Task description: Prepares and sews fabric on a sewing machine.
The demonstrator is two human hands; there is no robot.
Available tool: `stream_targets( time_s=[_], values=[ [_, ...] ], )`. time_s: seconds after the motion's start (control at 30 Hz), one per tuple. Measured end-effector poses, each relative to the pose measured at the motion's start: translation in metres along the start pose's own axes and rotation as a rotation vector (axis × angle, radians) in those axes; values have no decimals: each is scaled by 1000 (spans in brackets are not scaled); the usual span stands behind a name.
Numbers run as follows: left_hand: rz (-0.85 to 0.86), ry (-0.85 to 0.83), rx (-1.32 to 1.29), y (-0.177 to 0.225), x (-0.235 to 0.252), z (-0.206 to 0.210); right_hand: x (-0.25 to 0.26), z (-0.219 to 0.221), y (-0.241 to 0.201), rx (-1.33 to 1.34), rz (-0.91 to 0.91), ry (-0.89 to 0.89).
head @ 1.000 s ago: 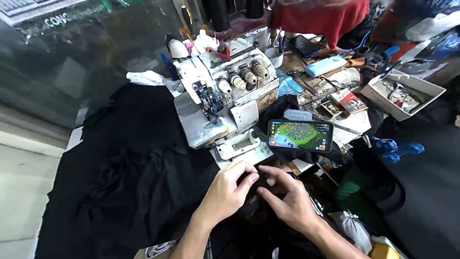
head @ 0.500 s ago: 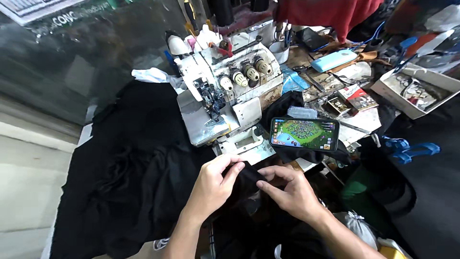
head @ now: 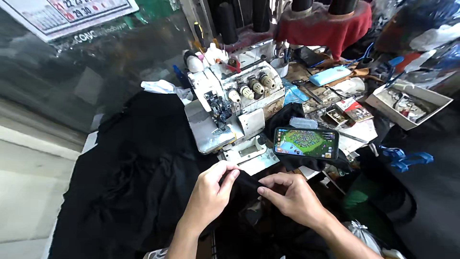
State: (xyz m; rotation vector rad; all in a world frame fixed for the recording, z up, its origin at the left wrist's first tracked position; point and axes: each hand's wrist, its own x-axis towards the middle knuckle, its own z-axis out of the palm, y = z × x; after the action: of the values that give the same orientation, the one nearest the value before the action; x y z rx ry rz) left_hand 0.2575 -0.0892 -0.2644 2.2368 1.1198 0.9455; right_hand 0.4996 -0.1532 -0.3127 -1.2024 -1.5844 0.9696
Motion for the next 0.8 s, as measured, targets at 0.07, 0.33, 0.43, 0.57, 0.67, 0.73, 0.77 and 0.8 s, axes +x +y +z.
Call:
stream_targets(
  time_s=[0.07,0.33,0.43,0.57,0.67,0.73,0.77,0.8],
  values=[
    [8,35,17,1,-1,-2,1,-2,-4,-47,-18,-36],
    [-129,91,-140,-9,-11,-8,14,7,-15,-23,-40,-68],
    [-88,79,-96,3,1,-38,31,7,-45,80,-149,-85],
    [46,252,146,25,49,-69,74,16,-59,164,-155,-8],
    [105,223,393,-9,87,-57,108,33,-29,140,11,88],
    [117,159,450,-30,96,-48,115,37,-16,132,52,115],
    [111,143,447,-35,97,-48,116,37,-14,131,51,118],
    [95,134,424,-35,97,-48,115,38,-12,132,49,115]
  ],
)
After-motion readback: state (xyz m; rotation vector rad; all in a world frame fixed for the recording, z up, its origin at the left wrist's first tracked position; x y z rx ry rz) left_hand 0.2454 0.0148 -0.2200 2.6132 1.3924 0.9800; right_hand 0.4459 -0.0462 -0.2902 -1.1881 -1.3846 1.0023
